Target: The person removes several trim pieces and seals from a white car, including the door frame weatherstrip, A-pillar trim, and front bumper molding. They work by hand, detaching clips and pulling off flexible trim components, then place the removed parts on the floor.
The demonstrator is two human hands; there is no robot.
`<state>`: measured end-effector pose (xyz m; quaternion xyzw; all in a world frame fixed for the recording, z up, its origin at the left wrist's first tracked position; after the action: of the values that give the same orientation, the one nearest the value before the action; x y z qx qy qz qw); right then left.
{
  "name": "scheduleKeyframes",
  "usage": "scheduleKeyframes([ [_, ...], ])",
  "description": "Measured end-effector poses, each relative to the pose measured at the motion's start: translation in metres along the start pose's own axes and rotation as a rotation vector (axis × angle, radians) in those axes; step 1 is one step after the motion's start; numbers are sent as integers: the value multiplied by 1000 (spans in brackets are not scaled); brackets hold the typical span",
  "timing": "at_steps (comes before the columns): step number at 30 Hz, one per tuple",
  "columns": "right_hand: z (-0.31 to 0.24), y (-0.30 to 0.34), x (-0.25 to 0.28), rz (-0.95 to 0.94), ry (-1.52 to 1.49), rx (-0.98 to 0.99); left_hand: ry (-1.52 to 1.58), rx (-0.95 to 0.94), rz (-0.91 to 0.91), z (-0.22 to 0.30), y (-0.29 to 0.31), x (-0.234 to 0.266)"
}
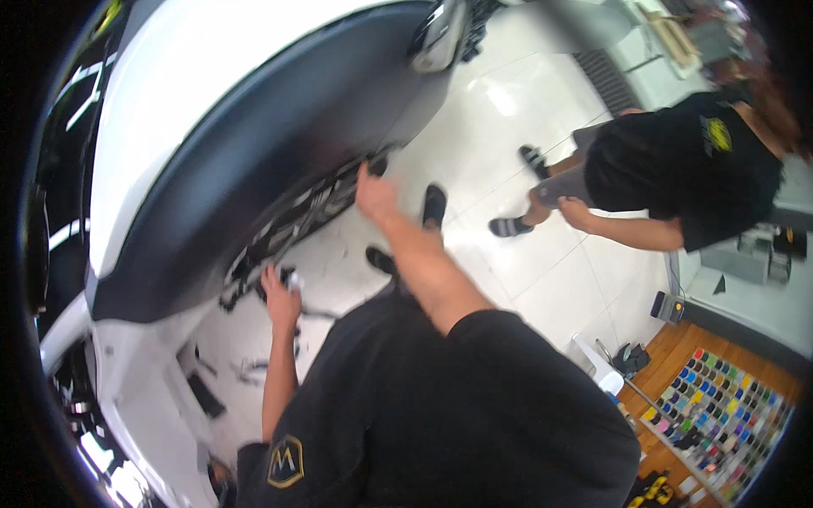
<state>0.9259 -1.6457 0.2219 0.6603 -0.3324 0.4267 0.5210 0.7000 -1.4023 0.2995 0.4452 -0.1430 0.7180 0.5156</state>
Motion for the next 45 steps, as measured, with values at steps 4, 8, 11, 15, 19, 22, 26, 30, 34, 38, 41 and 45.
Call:
scheduleKeyframes([
  [4, -19, -10, -17, 51, -4, 38, -1, -79, 19, -38, 10, -7],
  [8, 3, 7, 18, -24, 2, 57, 43, 13, 28, 1, 17, -13],
  [11, 6, 13, 21, -56, -19, 25, 47, 25, 5, 7, 22, -5],
  [15, -5, -11, 1, 65, 14, 45, 14, 14, 28, -10, 4, -9],
  [19, -3, -23, -21, 174, 3, 62, 2, -75, 20, -17, 2, -7],
  [22, -5, -12, -7, 234, 82, 78, 13, 45, 5, -10, 4, -4],
  [26, -10, -6, 4, 19, 55, 115, -10, 52, 16, -11, 10, -5],
  [30, -10, -1, 17, 8, 46, 120, -21, 38, 13, -11, 6, -3],
  [34, -2, -1, 11, 3, 81, 118, -3, 60, 2, -2, 4, -3],
  [38, 5, -5, -12, 162, 76, 146, 7, 65, 1, 6, 2, 0],
  [41, -3, 3, 15, 155, 87, 222, 11, 25, 65, -2, 5, -6],
  [45, 5, -9, 0, 291, 76, 200, 22, 61, 40, 10, 1, 1],
])
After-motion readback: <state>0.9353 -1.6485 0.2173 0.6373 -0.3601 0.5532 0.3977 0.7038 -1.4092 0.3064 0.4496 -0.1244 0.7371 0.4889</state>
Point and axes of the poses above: each hand's wrist, its own y-axis away from the middle knuckle, its own x-axis out of the back of the hand, z = x × y, the point moved 5 cm from there along -y, towards the middle knuckle, and after that the axes turned 15 degrees about y, right-handed, at the moved point
